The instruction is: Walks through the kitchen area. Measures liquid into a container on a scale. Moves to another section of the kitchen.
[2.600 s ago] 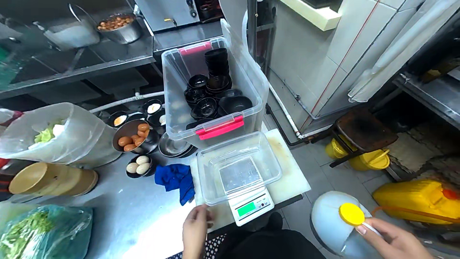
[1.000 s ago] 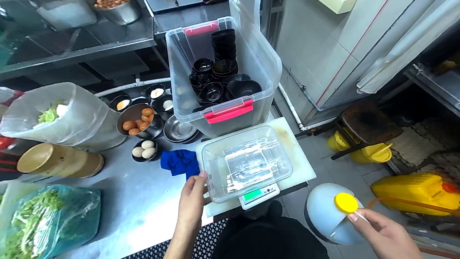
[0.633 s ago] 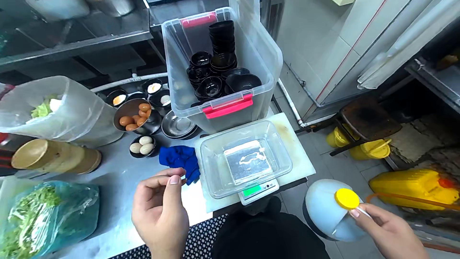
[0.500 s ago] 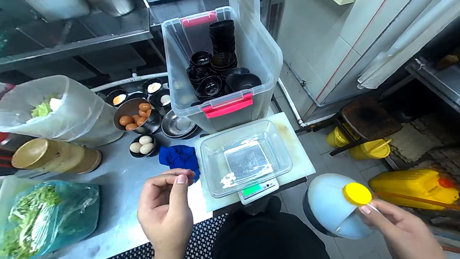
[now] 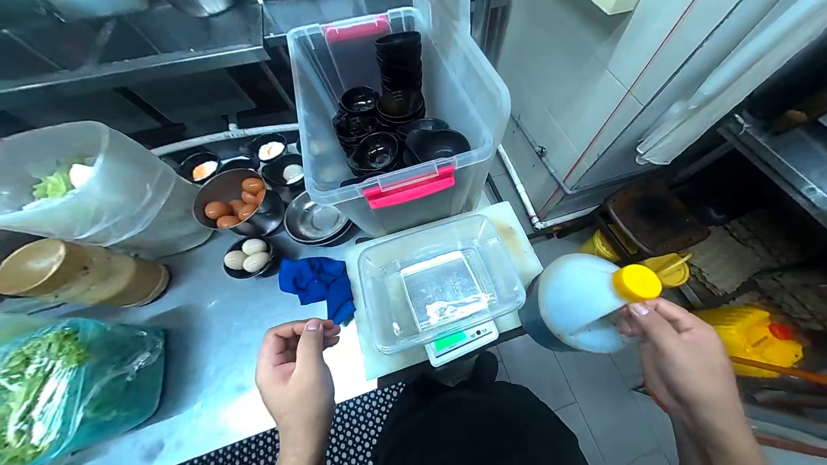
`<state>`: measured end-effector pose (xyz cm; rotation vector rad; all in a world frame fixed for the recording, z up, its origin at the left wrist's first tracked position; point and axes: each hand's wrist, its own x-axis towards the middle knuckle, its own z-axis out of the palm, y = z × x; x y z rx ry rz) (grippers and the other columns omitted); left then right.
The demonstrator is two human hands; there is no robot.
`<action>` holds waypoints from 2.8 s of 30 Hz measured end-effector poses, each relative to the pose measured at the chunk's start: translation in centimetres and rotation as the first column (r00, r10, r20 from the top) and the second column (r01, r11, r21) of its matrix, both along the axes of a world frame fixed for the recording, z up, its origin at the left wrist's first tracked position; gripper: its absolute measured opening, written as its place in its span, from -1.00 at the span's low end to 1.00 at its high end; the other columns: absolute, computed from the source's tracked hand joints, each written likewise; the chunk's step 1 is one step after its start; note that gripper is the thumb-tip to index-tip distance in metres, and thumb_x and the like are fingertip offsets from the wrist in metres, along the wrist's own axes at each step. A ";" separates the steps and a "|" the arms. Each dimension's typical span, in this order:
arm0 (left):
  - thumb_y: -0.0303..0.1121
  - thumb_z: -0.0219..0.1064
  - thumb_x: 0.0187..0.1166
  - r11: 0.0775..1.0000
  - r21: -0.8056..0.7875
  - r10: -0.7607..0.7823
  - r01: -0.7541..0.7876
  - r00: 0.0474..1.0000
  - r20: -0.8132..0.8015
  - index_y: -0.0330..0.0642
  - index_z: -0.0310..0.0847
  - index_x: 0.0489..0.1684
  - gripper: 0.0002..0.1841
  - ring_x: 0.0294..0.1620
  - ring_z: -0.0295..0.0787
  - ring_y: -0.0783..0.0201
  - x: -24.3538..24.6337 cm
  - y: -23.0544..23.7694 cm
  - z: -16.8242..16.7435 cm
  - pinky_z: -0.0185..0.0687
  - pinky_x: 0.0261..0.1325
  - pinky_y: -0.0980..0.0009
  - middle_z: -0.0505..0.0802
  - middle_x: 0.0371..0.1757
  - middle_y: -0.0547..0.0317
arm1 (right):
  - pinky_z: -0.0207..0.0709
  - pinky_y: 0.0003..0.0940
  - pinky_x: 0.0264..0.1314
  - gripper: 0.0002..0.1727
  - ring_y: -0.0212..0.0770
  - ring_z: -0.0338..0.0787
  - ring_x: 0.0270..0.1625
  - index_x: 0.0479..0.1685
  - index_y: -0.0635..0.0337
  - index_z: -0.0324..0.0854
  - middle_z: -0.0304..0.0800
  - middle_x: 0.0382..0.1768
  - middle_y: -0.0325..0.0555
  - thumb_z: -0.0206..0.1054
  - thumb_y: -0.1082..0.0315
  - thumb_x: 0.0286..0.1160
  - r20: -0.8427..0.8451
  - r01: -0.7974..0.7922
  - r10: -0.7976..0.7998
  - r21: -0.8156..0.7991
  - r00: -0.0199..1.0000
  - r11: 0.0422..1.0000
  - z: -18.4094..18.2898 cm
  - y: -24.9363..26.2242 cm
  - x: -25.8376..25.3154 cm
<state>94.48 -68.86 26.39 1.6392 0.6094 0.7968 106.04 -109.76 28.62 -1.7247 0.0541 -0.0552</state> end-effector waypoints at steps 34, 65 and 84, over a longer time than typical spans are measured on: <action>0.25 0.51 0.31 0.597 0.697 -0.239 0.398 0.917 -0.319 0.25 0.74 0.17 -0.49 0.86 -0.10 -0.32 2.1 -4.9 -0.4 -0.08 0.70 -0.42 0.41 0.77 0.05 | 0.68 -0.44 -0.15 -0.74 -0.40 0.74 -0.31 -0.25 -0.14 0.72 0.74 -0.37 -0.38 0.28 -0.04 0.65 0.148 0.034 -0.020 -0.092 0.989 0.995 -3.4 -0.2 0.2; 0.22 0.40 0.43 0.592 0.737 -0.172 0.326 0.945 -0.280 0.14 0.81 -0.28 -0.62 0.70 0.28 -0.22 2.2 -7.1 -0.8 0.02 0.60 -0.35 0.77 0.40 0.15 | 0.69 -0.47 -0.17 -0.72 -0.42 0.74 -0.32 -0.25 -0.12 0.72 0.75 -0.37 -0.38 0.29 -0.06 0.65 0.155 0.035 -0.018 -0.109 0.988 0.993 -3.4 -0.2 0.3; 0.08 0.04 0.78 0.315 0.129 -0.561 0.940 0.294 -0.774 0.01 0.79 -0.03 -0.55 0.10 0.82 0.24 -0.5 -9.4 -3.3 0.75 0.19 0.14 0.87 0.00 0.24 | 0.70 -0.43 -0.14 -0.72 -0.40 0.75 -0.28 -0.22 -0.12 0.71 0.76 -0.34 -0.38 0.27 -0.05 0.66 0.135 0.038 -0.024 -0.106 0.991 0.994 -3.2 0.0 0.3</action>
